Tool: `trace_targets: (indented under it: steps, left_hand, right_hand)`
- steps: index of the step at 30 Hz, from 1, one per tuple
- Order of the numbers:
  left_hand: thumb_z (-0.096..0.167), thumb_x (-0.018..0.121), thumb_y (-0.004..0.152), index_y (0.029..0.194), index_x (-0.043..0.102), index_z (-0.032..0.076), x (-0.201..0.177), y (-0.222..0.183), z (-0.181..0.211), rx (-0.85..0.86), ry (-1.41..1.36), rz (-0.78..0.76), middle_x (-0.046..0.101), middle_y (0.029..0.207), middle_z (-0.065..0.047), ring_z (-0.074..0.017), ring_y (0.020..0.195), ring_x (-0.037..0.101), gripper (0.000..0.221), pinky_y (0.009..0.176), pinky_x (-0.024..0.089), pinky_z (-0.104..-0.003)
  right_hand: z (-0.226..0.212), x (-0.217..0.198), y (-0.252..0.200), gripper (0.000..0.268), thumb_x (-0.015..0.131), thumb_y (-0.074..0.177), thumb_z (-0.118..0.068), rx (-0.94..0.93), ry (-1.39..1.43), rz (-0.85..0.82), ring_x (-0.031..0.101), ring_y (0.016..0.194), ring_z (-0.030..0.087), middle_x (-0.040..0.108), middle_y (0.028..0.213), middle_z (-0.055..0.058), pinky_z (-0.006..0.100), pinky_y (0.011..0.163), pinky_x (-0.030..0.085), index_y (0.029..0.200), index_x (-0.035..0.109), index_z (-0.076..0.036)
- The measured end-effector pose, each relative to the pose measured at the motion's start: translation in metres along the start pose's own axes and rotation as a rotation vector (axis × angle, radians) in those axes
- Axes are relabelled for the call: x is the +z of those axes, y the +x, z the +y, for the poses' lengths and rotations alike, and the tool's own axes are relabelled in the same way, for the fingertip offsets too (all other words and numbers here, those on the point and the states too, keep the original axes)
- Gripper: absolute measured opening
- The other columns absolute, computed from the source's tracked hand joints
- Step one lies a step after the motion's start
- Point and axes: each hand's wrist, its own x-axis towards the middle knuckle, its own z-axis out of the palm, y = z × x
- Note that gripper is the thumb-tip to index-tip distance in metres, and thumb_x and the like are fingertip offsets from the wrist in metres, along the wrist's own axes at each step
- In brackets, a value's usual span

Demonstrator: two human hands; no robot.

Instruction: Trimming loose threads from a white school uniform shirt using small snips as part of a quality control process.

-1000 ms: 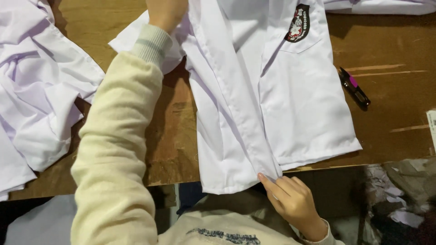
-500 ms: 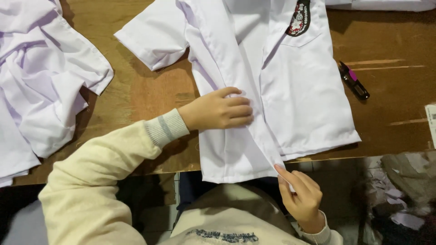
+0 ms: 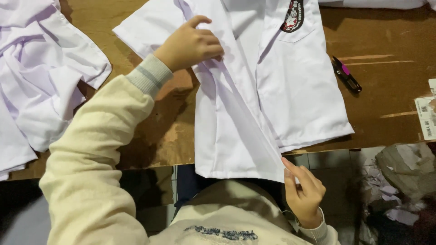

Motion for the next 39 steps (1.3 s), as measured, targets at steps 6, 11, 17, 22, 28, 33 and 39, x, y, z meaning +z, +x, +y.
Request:
trace_targets:
  steps: [6, 11, 17, 22, 28, 33, 39]
  left_hand:
    - [0.035, 0.067, 0.116, 0.107, 0.067, 0.026, 0.001, -0.006, -0.015, 0.0, 0.211, 0.068, 0.067, 0.088, 0.011, -0.0089, 0.076, 0.065, 0.013, 0.108, 0.047, -0.034]
    - [0.027, 0.073, 0.104, 0.102, 0.068, 0.032, 0.01, -0.023, -0.029, -0.138, 0.331, -0.01, 0.068, 0.094, 0.016, -0.0107, 0.087, 0.068, 0.008, 0.101, 0.047, -0.033]
    - [0.012, 0.087, 0.095, 0.092, 0.073, 0.02, -0.015, -0.038, -0.031, -0.506, 0.217, 0.276, 0.072, 0.084, 0.008, -0.0144, 0.073, 0.064, 0.017, 0.062, 0.042, -0.032]
    - [0.004, 0.061, 0.101, 0.092, 0.07, 0.009, 0.007, -0.085, -0.052, -0.853, -0.034, 0.421, 0.076, 0.079, 0.0, -0.021, 0.067, 0.069, 0.014, 0.07, 0.049, -0.036]
    - [-0.001, 0.036, 0.095, 0.107, 0.062, 0.002, 0.038, -0.099, -0.073, -1.211, -0.474, 0.518, 0.074, 0.097, -0.013, -0.0226, 0.086, 0.071, 0.029, 0.075, 0.061, -0.034]
    - [0.017, 0.056, 0.101, 0.105, 0.067, 0.01, 0.045, -0.069, -0.094, -1.319, -0.498, 0.437, 0.075, 0.099, -0.005, -0.0197, 0.088, 0.069, 0.014, 0.078, 0.054, -0.036]
    - [0.063, 0.07, 0.094, 0.088, 0.059, 0.018, 0.093, -0.056, -0.132, -1.412, -0.49, 0.272, 0.063, 0.087, 0.001, -0.0181, 0.082, 0.06, 0.046, 0.075, 0.046, -0.037]
  right_hand:
    - [0.001, 0.0, -0.002, 0.018, 0.061, 0.099, 0.005, 0.101, -0.005, 0.019, 0.052, 0.058, 0.014, 0.074, 0.09, 0.012, 0.027, 0.053, 0.04, 0.113, 0.072, 0.007]
    - [0.009, -0.004, -0.006, 0.021, 0.061, 0.102, -0.008, 0.402, -0.014, 0.051, 0.067, 0.078, 0.015, 0.076, 0.106, 0.013, 0.025, 0.059, 0.044, 0.113, 0.074, 0.003]
    - [0.023, -0.024, 0.027, 0.03, 0.063, 0.099, -0.02, 0.401, -0.111, -0.339, 0.073, 0.104, 0.018, 0.077, 0.117, 0.006, 0.031, 0.08, 0.056, 0.124, 0.071, -0.007]
    - [0.029, -0.053, 0.075, 0.058, 0.063, 0.091, -0.04, 0.447, -0.309, -0.716, 0.074, 0.088, 0.017, 0.075, 0.109, -0.004, 0.037, 0.073, 0.055, 0.146, 0.056, -0.024]
    - [0.055, -0.044, 0.151, 0.058, 0.06, 0.094, -0.034, 0.321, -0.172, -0.701, 0.074, 0.091, 0.023, 0.073, 0.107, 0.005, 0.033, 0.074, 0.063, 0.148, 0.052, -0.013]
    - [0.027, -0.008, 0.253, 0.057, 0.051, 0.101, -0.022, 0.647, 0.027, -0.634, 0.062, 0.117, 0.024, 0.064, 0.126, 0.013, 0.038, 0.102, 0.051, 0.154, 0.039, -0.007]
    - [0.128, 0.078, 0.31, 0.053, 0.058, 0.104, -0.038, 0.579, 0.435, -0.415, 0.07, 0.105, 0.014, 0.058, 0.13, 0.007, 0.027, 0.083, 0.059, 0.145, 0.035, -0.014]
